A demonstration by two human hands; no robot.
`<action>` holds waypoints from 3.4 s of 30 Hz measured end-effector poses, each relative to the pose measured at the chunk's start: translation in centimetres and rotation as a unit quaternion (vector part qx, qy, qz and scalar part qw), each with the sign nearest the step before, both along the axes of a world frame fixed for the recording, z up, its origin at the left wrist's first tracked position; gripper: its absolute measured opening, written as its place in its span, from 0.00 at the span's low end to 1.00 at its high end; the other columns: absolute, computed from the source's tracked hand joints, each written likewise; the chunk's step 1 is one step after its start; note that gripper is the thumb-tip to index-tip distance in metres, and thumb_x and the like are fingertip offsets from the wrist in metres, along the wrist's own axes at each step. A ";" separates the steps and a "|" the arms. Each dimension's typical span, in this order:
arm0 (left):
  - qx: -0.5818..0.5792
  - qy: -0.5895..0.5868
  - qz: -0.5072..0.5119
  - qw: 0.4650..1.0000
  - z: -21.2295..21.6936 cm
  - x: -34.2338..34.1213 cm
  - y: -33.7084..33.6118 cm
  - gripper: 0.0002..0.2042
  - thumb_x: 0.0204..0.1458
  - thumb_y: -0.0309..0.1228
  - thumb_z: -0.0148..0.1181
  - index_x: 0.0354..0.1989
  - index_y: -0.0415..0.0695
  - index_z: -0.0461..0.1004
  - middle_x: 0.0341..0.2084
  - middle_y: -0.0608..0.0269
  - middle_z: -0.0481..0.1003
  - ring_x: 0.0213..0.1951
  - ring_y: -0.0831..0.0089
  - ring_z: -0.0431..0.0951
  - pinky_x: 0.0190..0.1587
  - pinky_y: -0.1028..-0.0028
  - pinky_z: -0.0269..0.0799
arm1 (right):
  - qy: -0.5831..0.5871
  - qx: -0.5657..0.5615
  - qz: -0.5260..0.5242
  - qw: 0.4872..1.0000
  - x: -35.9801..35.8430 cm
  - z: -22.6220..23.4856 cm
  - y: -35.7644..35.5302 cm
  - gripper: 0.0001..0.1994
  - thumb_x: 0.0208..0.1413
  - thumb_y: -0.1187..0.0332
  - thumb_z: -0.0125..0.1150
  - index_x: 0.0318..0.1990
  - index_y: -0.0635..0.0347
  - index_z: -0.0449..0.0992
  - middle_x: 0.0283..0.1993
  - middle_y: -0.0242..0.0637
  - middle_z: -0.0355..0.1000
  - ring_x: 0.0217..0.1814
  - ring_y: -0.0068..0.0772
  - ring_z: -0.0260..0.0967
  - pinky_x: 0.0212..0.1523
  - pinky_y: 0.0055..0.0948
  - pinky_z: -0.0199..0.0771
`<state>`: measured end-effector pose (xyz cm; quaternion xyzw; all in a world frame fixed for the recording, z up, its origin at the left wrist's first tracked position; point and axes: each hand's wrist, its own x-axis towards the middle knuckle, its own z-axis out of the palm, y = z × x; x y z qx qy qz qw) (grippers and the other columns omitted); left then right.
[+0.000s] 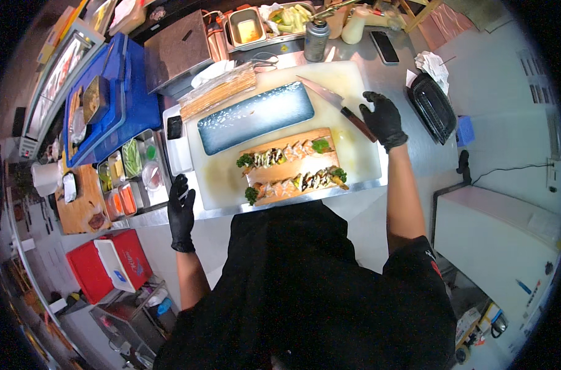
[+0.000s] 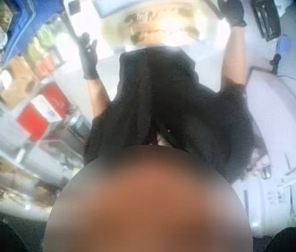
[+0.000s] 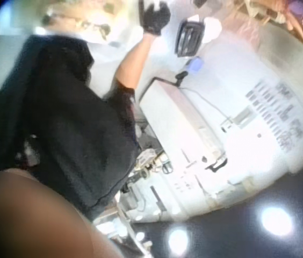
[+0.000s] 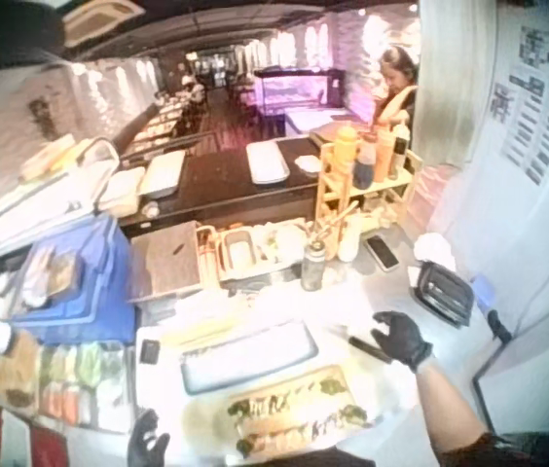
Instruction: The person assembles sushi rolls on a wooden board, placing them in a row and adding garnishes and sauces. They handle the sushi pieces by hand, arranging them carefully and applying toppings from nearby containers.
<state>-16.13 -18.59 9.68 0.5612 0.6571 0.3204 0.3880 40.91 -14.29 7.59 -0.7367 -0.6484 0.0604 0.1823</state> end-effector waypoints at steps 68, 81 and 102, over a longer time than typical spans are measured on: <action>0.166 0.219 -0.059 0.960 -6.6 -21.9 10.7 0.15 0.52 0.32 0.59 0.48 0.46 0.80 0.38 0.51 0.79 0.40 0.54 0.77 0.46 0.58 0.72 | 0.174 -0.002 0.234 0.956 -55.9 -0.2 12.0 0.15 0.54 0.70 0.68 0.49 0.58 0.79 0.38 0.45 0.79 0.42 0.50 0.76 0.45 0.42 0.75; 0.118 0.348 -0.144 0.919 -8.5 -20.6 11.4 0.12 0.52 0.34 0.54 0.39 0.40 0.76 0.34 0.49 0.75 0.40 0.55 0.75 0.39 0.56 0.70 | 0.255 -0.205 0.152 0.933 -60.5 -3.0 7.1 0.17 0.58 0.75 0.61 0.55 0.58 0.76 0.31 0.41 0.79 0.32 0.32 0.77 0.36 0.31 0.75; 0.140 0.158 -0.026 0.977 -4.1 -27.0 8.7 0.18 0.48 0.25 0.58 0.50 0.41 0.76 0.44 0.49 0.78 0.47 0.52 0.76 0.51 0.56 0.70 | 0.569 -0.182 0.063 0.799 -64.3 -2.2 6.4 0.18 0.73 0.59 0.47 0.46 0.64 0.80 0.29 0.31 0.75 0.27 0.19 0.66 0.29 0.22 0.65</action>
